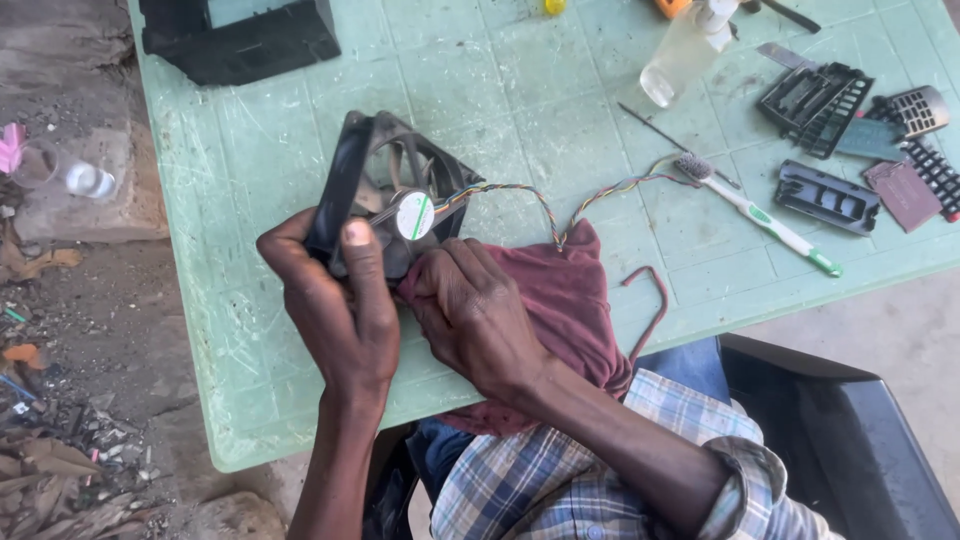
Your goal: Cleaning a computer fan and its wires using a toothbrush and a cloth.
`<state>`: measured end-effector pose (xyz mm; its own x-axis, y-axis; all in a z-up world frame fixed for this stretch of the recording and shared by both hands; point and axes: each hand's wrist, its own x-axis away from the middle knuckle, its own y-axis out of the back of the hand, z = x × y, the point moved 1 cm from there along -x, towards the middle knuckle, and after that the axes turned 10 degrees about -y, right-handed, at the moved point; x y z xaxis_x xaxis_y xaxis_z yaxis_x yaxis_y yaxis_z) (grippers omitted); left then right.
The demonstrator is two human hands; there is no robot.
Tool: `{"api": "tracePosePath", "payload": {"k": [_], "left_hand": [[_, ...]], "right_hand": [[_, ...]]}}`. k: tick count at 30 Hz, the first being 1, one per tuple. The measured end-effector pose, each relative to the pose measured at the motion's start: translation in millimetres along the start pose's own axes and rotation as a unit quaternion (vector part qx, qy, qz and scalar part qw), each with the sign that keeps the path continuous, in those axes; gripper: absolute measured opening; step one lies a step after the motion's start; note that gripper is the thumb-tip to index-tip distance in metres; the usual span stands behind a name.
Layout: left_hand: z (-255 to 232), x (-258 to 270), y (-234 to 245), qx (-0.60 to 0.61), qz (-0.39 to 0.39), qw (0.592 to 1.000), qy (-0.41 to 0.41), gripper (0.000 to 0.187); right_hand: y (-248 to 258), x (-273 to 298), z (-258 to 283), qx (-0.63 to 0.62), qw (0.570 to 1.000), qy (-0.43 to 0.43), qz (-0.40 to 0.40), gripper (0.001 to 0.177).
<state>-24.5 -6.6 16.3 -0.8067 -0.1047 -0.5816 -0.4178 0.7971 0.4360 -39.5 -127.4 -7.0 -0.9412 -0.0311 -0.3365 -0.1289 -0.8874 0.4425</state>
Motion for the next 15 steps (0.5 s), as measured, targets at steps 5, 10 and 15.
{"api": "tracePosePath", "payload": {"k": [5, 10, 15], "left_hand": [[18, 3, 0, 0.036, -0.005, 0.999, 0.015, 0.024], [11, 5, -3, 0.056, 0.001, 0.998, 0.025, 0.022], [24, 13, -7, 0.053, 0.001, 0.999, 0.013, 0.023]], "right_hand": [[0, -3, 9, -0.1, 0.995, -0.024, -0.005, 0.011], [2, 3, 2, -0.16, 0.985, -0.055, -0.015, 0.008], [10, 0, 6, -0.018, 0.999, 0.027, -0.029, 0.007]]}}
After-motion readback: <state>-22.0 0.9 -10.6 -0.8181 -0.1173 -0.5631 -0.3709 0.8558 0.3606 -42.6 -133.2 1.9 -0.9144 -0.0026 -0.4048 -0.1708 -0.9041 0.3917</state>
